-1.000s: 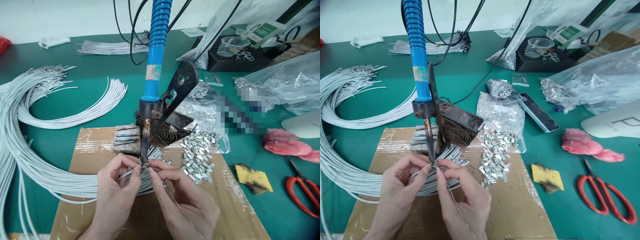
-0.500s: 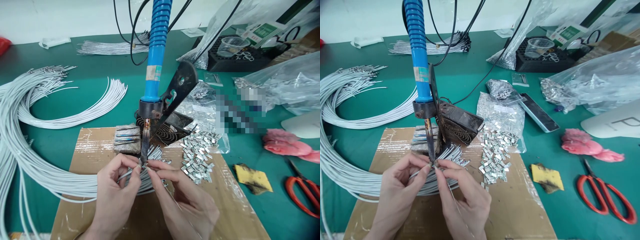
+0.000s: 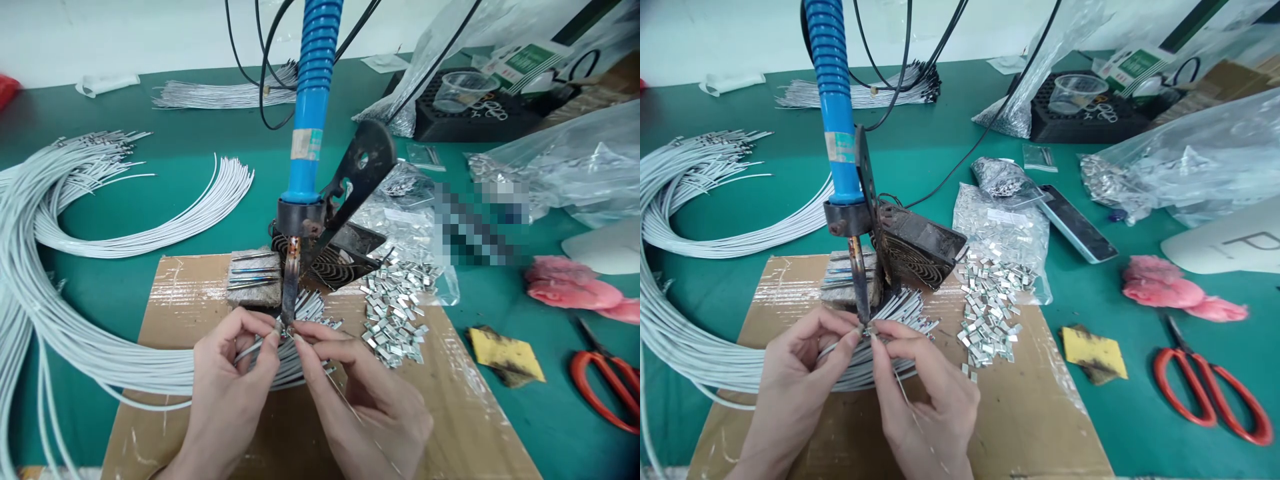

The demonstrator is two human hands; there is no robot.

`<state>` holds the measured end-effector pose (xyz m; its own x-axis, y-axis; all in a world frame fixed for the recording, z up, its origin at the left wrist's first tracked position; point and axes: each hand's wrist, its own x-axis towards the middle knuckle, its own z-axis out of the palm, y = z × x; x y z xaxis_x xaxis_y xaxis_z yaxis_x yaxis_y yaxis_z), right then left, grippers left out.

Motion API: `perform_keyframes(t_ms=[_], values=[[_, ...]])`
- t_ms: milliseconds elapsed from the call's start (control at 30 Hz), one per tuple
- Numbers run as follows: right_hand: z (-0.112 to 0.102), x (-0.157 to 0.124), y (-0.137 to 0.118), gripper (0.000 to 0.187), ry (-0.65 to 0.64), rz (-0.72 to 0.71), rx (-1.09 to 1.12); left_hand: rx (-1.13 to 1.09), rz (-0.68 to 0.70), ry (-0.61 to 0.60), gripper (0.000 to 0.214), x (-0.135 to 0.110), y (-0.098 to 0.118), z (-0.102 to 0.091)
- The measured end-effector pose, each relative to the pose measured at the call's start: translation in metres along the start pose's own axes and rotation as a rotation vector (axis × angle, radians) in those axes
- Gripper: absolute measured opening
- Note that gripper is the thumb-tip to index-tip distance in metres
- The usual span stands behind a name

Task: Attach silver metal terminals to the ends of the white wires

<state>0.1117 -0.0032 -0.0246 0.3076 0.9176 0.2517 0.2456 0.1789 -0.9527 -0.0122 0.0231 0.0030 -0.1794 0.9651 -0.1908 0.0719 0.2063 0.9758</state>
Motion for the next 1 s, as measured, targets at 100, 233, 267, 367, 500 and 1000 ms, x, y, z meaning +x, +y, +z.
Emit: perform_keyframes(t_ms=[100,233,267,367,500,1000], values=[[0.001,0.000,0.000,0.017,0.013,0.006,0.015,-0.011,-0.016,0.023,0.010,0.000,0.001,0.001],[0.001,0.002,0.001,0.016,0.020,0.012,0.011,-0.015,-0.023,0.027,0.011,0.000,0.002,0.003],[0.001,0.003,0.001,0.016,0.018,0.010,0.005,-0.014,-0.026,0.024,0.011,0.000,0.002,0.003],[0.000,0.002,0.002,0.015,-0.003,0.007,0.002,-0.010,-0.038,0.021,0.011,0.000,0.002,0.003],[-0.006,0.000,0.002,0.014,-0.015,0.055,0.031,0.022,-0.045,-0.041,0.013,-0.006,-0.002,0.001],[-0.106,-0.002,0.045,0.058,0.267,0.410,0.286,0.773,0.679,-0.297,0.043,-0.061,-0.079,-0.052]])
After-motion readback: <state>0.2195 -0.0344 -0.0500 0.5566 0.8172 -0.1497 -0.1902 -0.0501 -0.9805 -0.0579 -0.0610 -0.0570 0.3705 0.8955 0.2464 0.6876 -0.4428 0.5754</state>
